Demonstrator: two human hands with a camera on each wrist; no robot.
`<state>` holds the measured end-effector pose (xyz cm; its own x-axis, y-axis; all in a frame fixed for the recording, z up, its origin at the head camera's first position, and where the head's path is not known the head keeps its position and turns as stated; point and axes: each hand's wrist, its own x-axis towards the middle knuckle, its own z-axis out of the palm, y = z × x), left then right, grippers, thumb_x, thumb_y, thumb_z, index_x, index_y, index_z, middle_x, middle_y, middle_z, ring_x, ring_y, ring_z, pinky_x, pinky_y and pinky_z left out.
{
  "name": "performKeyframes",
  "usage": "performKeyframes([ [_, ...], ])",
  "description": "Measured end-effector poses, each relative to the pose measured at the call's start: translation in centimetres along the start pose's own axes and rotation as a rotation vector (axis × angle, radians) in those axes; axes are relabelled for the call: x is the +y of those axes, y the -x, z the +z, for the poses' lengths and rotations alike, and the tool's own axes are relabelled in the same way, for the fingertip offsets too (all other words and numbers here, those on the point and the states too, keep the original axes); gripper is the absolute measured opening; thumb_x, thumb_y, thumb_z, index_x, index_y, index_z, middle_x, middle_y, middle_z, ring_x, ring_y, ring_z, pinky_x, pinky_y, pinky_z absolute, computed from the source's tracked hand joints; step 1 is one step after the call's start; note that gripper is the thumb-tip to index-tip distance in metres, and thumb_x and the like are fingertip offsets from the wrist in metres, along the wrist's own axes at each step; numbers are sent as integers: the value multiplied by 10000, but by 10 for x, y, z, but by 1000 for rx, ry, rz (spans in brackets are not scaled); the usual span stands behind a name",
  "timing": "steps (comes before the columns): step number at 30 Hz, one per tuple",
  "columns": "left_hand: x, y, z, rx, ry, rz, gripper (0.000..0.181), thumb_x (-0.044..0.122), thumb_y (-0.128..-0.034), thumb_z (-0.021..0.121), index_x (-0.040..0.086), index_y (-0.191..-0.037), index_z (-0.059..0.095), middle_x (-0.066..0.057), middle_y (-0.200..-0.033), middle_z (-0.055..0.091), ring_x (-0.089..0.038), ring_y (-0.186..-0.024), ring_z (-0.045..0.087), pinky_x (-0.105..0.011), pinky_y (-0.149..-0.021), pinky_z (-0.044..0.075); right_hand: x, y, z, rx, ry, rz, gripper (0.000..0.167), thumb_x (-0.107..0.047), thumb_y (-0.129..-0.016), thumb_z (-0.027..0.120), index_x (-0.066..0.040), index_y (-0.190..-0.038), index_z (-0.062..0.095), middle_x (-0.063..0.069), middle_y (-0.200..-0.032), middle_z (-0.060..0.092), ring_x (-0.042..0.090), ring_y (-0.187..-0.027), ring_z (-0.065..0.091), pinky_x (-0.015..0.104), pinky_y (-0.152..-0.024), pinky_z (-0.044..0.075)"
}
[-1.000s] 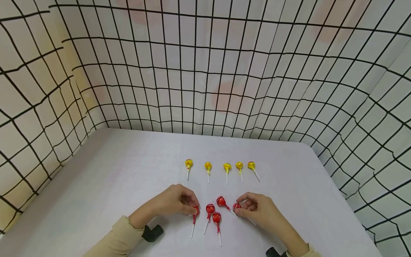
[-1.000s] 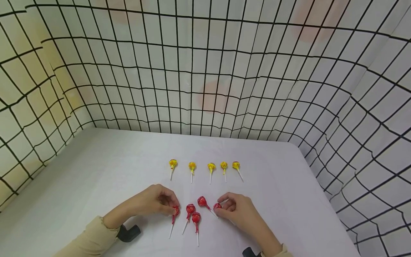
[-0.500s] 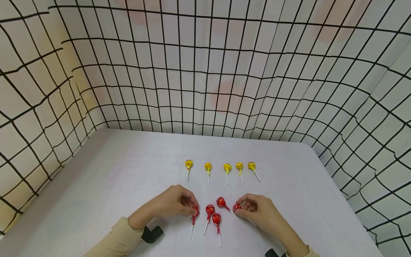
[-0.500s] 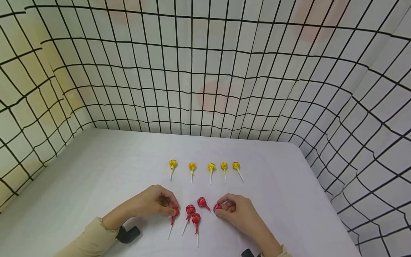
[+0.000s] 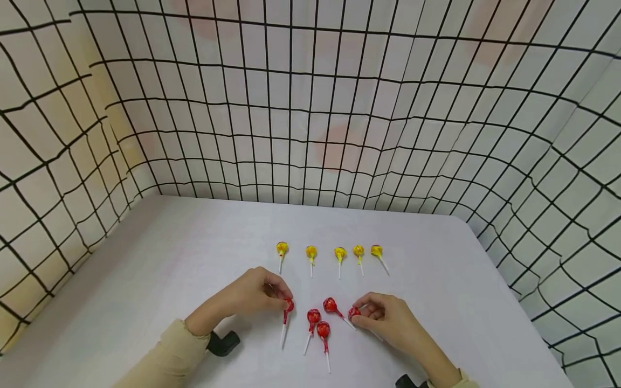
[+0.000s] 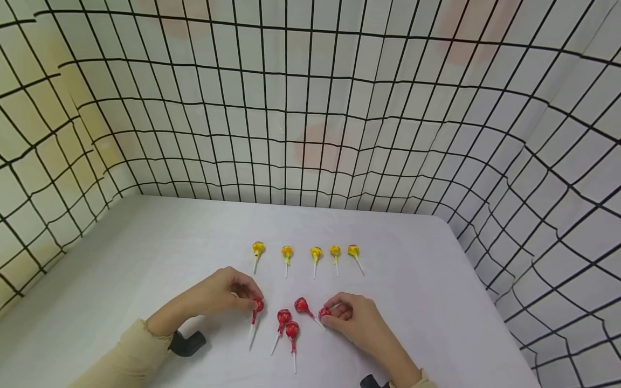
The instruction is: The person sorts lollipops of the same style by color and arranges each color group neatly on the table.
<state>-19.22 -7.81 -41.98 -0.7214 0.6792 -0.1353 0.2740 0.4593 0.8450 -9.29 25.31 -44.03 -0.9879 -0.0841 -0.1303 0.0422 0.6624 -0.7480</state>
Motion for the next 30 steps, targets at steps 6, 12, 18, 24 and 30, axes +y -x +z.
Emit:
performKeyframes([
  [6, 5, -15, -28, 43, -20, -30, 93, 165, -931, 834, 135, -1018, 816, 14, -901, 762, -151, -821, 648, -272, -762, 544, 2, 0, 0, -4, -5, 16, 241, -286, -909, 872, -147, -1077, 770, -48, -851, 700, 97, -744, 592, 206, -663, 491],
  [12, 14, -35, -58, 88, -35, -44, 142, 177, -943, 826, 98, -1061, 810, -17, -981, 804, -151, -849, 691, -319, -834, 574, 1, 0, -1, -6, -11, 2, 248, -295, -913, 868, -146, -1083, 766, -47, -860, 696, 101, -747, 589, 208, -661, 489],
  [18, 16, -58, -83, 139, -66, -73, 149, 171, -967, 782, 95, -1092, 810, -17, -965, 809, -153, -868, 708, -379, -896, 584, 0, 1, -1, 2, -25, -5, 239, -282, -909, 872, -137, -1067, 766, -36, -846, 695, 103, -740, 591, 204, -664, 492],
  [24, 13, -81, -99, 189, -79, -105, 169, 196, -966, 769, 104, -1102, 807, -53, -994, 817, -155, -877, 706, -369, -913, 570, -1, 0, 0, 8, -15, 19, 244, -290, -913, 870, -144, -1079, 766, -46, -847, 692, 121, -743, 579, 210, -644, 477],
  [30, 8, -100, -109, 226, -31, -102, 183, 126, -963, 728, 50, -1112, 800, -66, -996, 826, -138, -845, 677, -346, -909, 579, 0, 0, -1, 2, -30, 15, 237, -287, -911, 872, -143, -1067, 765, -36, -842, 685, 114, -735, 581, 207, -647, 481],
])
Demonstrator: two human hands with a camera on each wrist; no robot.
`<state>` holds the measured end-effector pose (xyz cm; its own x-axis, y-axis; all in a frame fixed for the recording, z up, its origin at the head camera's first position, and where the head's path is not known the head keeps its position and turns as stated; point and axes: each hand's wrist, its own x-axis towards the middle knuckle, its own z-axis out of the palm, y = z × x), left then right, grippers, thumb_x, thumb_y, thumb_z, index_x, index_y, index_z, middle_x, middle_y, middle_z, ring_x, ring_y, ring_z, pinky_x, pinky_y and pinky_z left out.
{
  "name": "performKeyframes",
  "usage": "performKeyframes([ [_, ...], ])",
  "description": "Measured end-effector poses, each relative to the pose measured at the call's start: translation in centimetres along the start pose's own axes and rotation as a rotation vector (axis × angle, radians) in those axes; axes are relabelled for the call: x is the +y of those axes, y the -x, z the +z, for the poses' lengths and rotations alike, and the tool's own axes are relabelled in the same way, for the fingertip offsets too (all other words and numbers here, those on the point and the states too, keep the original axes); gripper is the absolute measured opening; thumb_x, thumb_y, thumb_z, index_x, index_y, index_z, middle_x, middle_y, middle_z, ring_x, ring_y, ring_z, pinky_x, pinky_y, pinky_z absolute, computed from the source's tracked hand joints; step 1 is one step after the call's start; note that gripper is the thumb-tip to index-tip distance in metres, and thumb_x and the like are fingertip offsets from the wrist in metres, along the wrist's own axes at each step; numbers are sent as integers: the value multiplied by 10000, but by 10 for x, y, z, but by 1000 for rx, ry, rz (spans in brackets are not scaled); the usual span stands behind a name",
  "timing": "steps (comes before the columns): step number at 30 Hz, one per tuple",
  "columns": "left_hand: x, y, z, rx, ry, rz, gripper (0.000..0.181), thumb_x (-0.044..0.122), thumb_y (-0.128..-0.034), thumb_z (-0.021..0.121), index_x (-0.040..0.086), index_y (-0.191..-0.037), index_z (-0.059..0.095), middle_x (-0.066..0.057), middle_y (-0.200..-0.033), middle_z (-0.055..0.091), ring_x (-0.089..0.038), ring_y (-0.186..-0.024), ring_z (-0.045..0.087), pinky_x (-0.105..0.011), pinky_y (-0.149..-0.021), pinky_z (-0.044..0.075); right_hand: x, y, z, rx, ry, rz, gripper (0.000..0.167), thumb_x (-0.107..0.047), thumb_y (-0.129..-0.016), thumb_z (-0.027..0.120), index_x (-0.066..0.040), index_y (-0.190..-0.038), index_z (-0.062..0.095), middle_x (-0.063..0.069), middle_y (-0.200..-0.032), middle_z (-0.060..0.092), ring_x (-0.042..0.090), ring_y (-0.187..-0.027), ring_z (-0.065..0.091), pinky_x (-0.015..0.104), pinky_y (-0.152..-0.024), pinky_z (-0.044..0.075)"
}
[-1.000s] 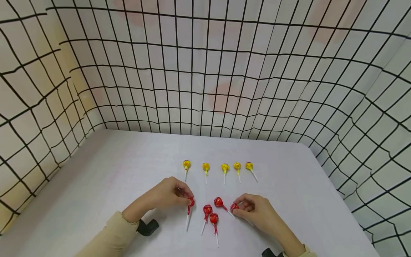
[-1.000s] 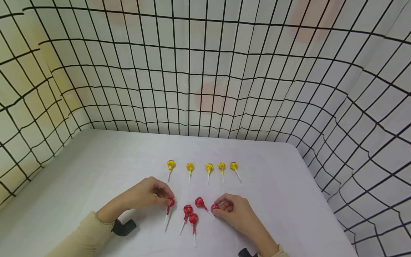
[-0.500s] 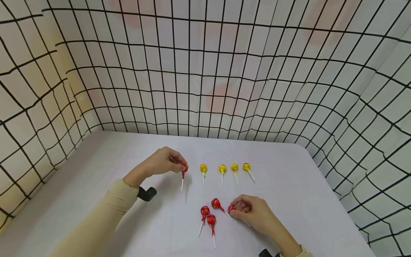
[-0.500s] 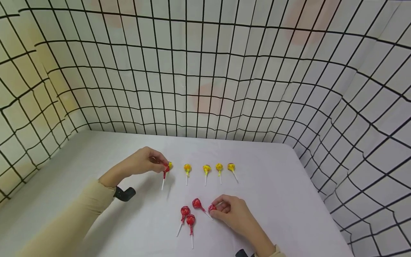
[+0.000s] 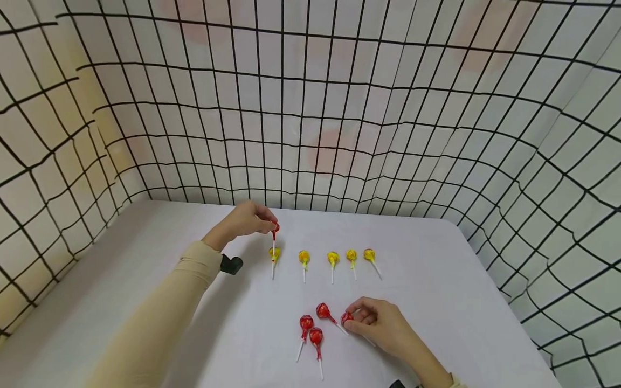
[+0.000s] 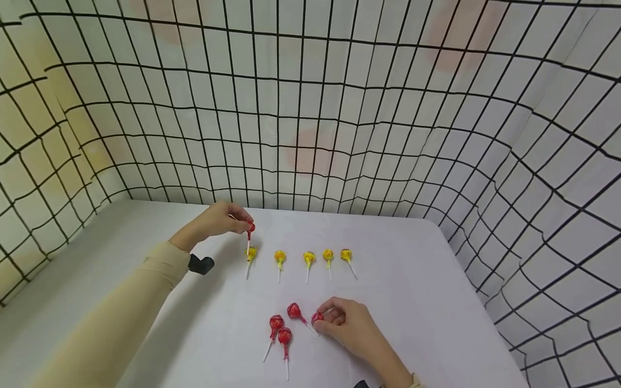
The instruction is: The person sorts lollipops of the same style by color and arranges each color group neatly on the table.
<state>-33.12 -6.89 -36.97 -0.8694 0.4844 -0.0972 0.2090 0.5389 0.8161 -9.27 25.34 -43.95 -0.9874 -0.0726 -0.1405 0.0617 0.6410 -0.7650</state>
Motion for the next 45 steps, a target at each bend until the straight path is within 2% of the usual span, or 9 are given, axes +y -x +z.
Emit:
performKeyframes([
  [4, -3, -15, 0, 26, 6, -28, 180, 130, -974, 723, 42, -1115, 791, -52, -976, 815, -132, -842, 661, -342, -915, 575, 1, 1, 0, -5, -18, -17, 228, -279, -912, 871, -139, -1057, 764, -28, -842, 686, 97, -728, 586, 202, -659, 490],
  [11, -7, -35, 2, 75, 34, -83, 176, 131, -984, 727, 25, -1119, 767, -39, -977, 796, -113, -841, 655, -470, -1036, 570, 1, 1, -1, -13, -19, -14, 232, -279, -918, 864, -138, -1070, 761, -34, -840, 684, 95, -725, 578, 206, -643, 476],
  [13, -9, -40, 5, 94, 36, -105, 169, 133, -981, 740, 29, -1112, 765, -30, -970, 787, -99, -827, 655, -434, -1007, 583, 1, 1, -1, -13, -19, -17, 232, -279, -919, 863, -136, -1071, 761, -36, -841, 687, 89, -724, 580, 204, -645, 477],
  [17, -16, -48, 10, 124, 37, -139, 169, 127, -971, 753, 25, -1105, 765, -24, -956, 772, -88, -791, 643, -270, -838, 578, 1, 1, -2, -13, -20, -27, 228, -274, -917, 863, -134, -1066, 762, -34, -838, 689, 75, -720, 585, 201, -653, 481],
  [21, -22, -53, 15, 144, 30, -155, 184, 126, -959, 767, 22, -1110, 783, -31, -936, 769, -106, -791, 632, -212, -746, 523, 1, 1, -1, -10, -19, -22, 232, -280, -917, 864, -139, -1071, 761, -40, -838, 678, 82, -721, 576, 204, -645, 473],
  [29, -25, -59, 26, 132, -46, -219, 232, 187, -973, 765, 60, -1165, 796, -18, -920, 741, -163, -865, 616, -257, -753, 496, 1, 1, -1, -7, -13, 6, 236, -282, -921, 862, -141, -1081, 760, -37, -839, 665, 107, -728, 565, 208, -637, 462],
  [36, -28, -60, 30, 139, -26, -237, 210, 154, -982, 751, 48, -1158, 797, -3, -857, 723, -142, -815, 620, -226, -718, 496, 0, 0, 0, -9, -13, 20, 241, -284, -922, 861, -147, -1091, 760, -38, -841, 662, 122, -739, 562, 209, -631, 458],
  [45, -28, -62, 31, 150, -42, -250, 207, 153, -994, 734, 77, -1173, 807, -51, -1003, 739, -170, -876, 613, -251, -755, 493, -1, 0, 1, 0, -10, 49, 248, -292, -917, 866, -146, -1088, 760, -36, -838, 656, 139, -753, 561, 208, -630, 454],
])
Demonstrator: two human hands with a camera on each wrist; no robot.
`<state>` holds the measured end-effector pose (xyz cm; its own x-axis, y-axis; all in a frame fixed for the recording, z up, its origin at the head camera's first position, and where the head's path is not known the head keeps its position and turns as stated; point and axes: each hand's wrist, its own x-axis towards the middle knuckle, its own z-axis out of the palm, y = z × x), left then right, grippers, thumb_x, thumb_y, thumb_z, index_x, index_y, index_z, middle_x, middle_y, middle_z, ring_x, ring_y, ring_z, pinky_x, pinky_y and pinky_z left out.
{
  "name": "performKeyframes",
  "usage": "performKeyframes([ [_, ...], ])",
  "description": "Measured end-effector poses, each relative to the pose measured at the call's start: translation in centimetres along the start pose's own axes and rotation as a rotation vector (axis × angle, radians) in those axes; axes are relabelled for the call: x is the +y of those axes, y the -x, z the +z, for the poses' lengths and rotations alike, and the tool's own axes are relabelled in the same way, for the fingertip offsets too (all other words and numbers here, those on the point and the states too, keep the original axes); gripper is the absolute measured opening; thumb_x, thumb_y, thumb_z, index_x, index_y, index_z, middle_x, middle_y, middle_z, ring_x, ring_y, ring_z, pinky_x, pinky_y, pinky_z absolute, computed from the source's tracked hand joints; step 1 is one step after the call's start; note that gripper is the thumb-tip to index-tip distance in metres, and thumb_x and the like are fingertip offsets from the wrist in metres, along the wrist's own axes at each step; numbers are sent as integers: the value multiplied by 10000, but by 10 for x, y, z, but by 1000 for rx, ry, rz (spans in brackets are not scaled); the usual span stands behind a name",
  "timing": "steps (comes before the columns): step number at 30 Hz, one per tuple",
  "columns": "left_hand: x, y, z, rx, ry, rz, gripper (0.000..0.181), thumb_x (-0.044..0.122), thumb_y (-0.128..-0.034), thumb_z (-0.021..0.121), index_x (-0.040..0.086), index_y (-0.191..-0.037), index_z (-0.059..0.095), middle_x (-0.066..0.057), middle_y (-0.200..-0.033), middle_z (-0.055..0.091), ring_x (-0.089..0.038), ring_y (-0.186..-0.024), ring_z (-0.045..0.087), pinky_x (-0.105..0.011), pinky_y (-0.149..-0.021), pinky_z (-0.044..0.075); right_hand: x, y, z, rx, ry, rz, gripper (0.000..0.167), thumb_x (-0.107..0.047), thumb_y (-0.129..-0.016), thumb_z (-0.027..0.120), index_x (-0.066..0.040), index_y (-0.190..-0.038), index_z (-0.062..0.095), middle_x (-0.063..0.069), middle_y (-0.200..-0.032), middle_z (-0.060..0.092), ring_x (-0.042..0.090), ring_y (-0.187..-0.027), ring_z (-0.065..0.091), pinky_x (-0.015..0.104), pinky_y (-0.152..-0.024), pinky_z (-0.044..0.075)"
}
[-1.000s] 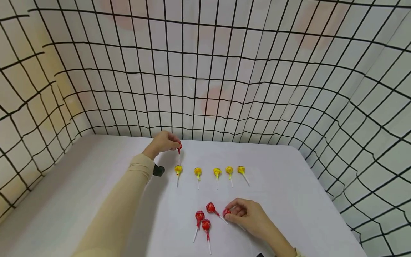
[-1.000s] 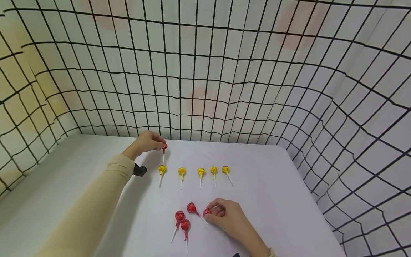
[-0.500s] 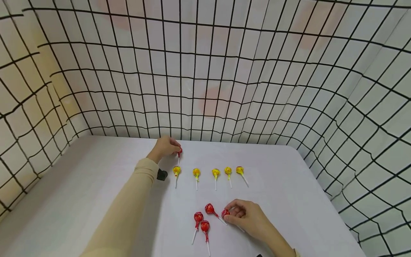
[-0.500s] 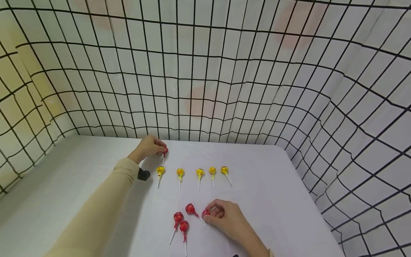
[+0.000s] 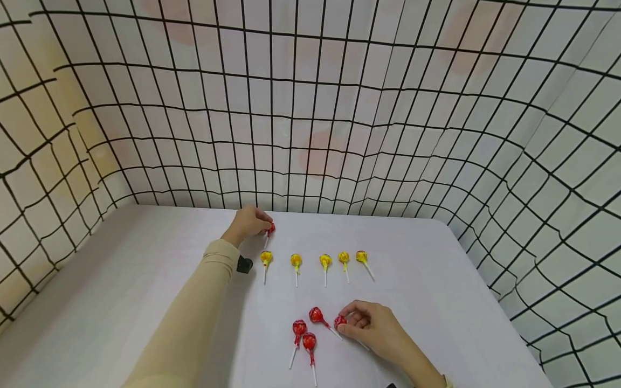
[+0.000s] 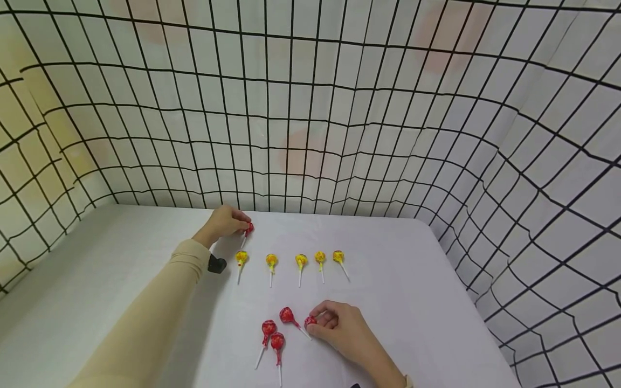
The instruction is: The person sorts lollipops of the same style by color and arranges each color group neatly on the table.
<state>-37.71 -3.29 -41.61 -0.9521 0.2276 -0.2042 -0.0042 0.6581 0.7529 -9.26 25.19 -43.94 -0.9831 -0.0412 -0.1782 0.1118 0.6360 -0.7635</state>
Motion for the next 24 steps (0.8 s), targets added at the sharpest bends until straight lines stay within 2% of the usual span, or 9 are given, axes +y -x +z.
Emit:
performKeyframes([
  [7, -2, 0, 1, 44, 9, 33, 195, 157, -971, 766, 74, -1142, 812, -34, -962, 750, -138, -820, 625, -238, -722, 497, 0, 0, -1, -4, -7, -27, 249, -292, -920, 863, -137, -1086, 759, -35, -840, 657, 125, -740, 561, 208, -634, 456],
  [16, -1, 2, -2, 32, 13, 31, 172, 125, -957, 776, 60, -1115, 800, -20, -914, 740, -127, -779, 630, -233, -690, 486, -2, -1, 0, 0, -6, 1, 252, -292, -912, 870, -142, -1081, 757, -29, -836, 655, 142, -753, 564, 205, -628, 458],
  [24, -1, 5, -5, 25, 14, 31, 182, 134, -960, 762, 57, -1124, 783, -47, -968, 766, -131, -784, 650, -239, -714, 483, 0, 0, -1, -4, -8, -23, 241, -275, -918, 864, -142, -1088, 757, -35, -832, 648, 127, -735, 558, 209, -629, 453],
])
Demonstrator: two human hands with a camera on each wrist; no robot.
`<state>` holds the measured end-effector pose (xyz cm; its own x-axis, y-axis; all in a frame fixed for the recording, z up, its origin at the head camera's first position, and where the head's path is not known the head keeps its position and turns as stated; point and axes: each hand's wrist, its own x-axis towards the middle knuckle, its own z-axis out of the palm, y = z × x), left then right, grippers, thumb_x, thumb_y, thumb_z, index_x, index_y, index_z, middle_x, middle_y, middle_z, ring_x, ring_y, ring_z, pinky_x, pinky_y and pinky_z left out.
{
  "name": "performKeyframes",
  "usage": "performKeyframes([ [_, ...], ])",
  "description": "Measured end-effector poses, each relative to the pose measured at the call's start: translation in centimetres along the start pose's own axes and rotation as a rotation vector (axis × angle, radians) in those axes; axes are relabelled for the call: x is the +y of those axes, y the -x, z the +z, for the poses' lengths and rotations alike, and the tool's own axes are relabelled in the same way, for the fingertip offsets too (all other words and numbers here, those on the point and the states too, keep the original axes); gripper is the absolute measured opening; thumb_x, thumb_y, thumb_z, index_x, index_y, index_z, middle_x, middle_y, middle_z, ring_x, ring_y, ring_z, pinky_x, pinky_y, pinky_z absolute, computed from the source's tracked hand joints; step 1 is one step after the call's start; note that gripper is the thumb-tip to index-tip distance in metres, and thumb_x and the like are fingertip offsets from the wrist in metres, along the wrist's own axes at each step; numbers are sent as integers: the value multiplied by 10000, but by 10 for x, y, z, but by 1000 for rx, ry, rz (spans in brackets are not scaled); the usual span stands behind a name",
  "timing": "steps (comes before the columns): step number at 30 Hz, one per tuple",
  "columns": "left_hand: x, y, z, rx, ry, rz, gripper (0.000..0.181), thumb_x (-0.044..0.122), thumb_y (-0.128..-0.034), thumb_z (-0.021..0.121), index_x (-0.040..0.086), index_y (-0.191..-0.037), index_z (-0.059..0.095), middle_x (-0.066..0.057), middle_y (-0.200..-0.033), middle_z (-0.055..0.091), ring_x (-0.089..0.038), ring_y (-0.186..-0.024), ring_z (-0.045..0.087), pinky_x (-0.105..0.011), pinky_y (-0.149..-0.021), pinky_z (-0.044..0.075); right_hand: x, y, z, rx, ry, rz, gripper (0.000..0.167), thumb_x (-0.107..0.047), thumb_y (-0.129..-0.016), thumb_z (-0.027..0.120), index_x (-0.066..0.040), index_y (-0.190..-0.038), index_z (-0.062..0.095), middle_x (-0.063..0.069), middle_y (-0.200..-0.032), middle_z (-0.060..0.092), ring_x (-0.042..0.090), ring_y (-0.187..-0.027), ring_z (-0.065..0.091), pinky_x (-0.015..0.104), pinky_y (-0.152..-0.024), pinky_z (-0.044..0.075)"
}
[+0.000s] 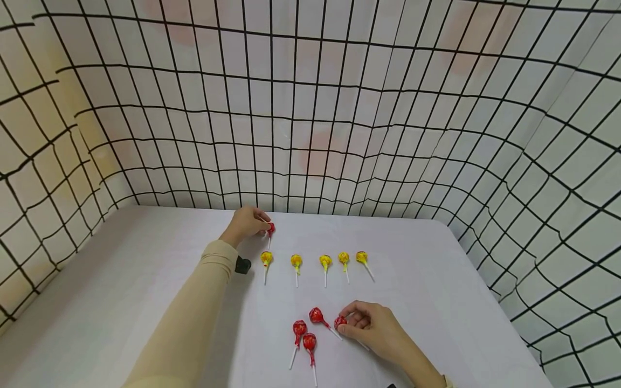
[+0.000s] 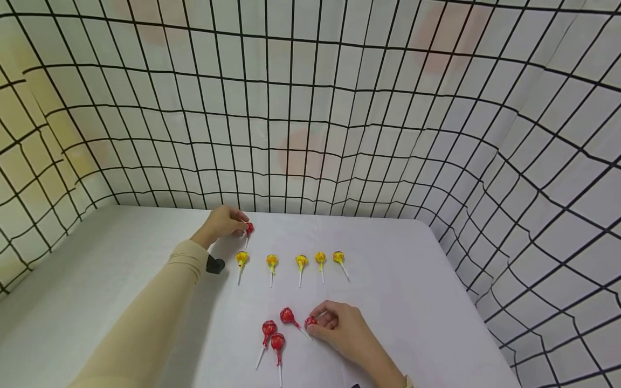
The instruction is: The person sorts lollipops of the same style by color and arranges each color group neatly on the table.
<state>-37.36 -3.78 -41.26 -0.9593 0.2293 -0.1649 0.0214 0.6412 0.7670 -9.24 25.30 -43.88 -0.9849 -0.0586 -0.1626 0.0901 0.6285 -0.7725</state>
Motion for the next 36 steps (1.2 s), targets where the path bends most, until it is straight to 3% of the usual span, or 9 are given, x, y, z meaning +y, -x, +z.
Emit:
performKeyframes([
  [6, -1, 2, -3, 10, -10, 9, 183, 148, -956, 767, 60, -1115, 778, -48, -969, 768, -153, -804, 674, -244, -703, 486, 0, 0, 0, -3, -2, -2, 244, -286, -918, 863, -142, -1085, 757, -29, -838, 655, 126, -735, 561, 210, -632, 455],
  [19, 2, 11, -12, 14, -72, 107, 155, 156, -966, 766, 52, -1081, 770, -86, -992, 765, -151, -784, 669, -242, -716, 519, -2, 0, 1, 2, 21, 4, 236, -309, -917, 863, -157, -1062, 757, -37, -836, 663, 110, -736, 568, 203, -638, 465],
  [24, 11, 21, -14, 11, -114, 203, 141, 146, -979, 747, 44, -1072, 770, -117, -961, 771, -162, -761, 671, -240, -700, 502, -3, 0, 0, -2, 19, 16, 232, -313, -923, 858, -155, -1060, 756, -31, -833, 658, 122, -738, 564, 207, -631, 455],
  [29, 24, 35, -13, -17, -69, 284, 137, 127, -973, 747, 28, -1064, 772, -187, -999, 782, -307, -835, 760, -232, -686, 524, -4, 0, 1, 0, 27, 12, 230, -309, -927, 854, -154, -1066, 756, -30, -829, 651, 136, -746, 560, 210, -629, 447],
  [36, 39, 58, -2, -79, -50, 364, 124, 131, -959, 779, 49, -1051, 785, -85, -869, 741, -303, -782, 742, -250, -666, 526, -2, -1, 1, 5, 30, -2, 234, -298, -926, 855, -150, -1078, 756, -33, -832, 648, 136, -744, 551, 209, -625, 443],
])
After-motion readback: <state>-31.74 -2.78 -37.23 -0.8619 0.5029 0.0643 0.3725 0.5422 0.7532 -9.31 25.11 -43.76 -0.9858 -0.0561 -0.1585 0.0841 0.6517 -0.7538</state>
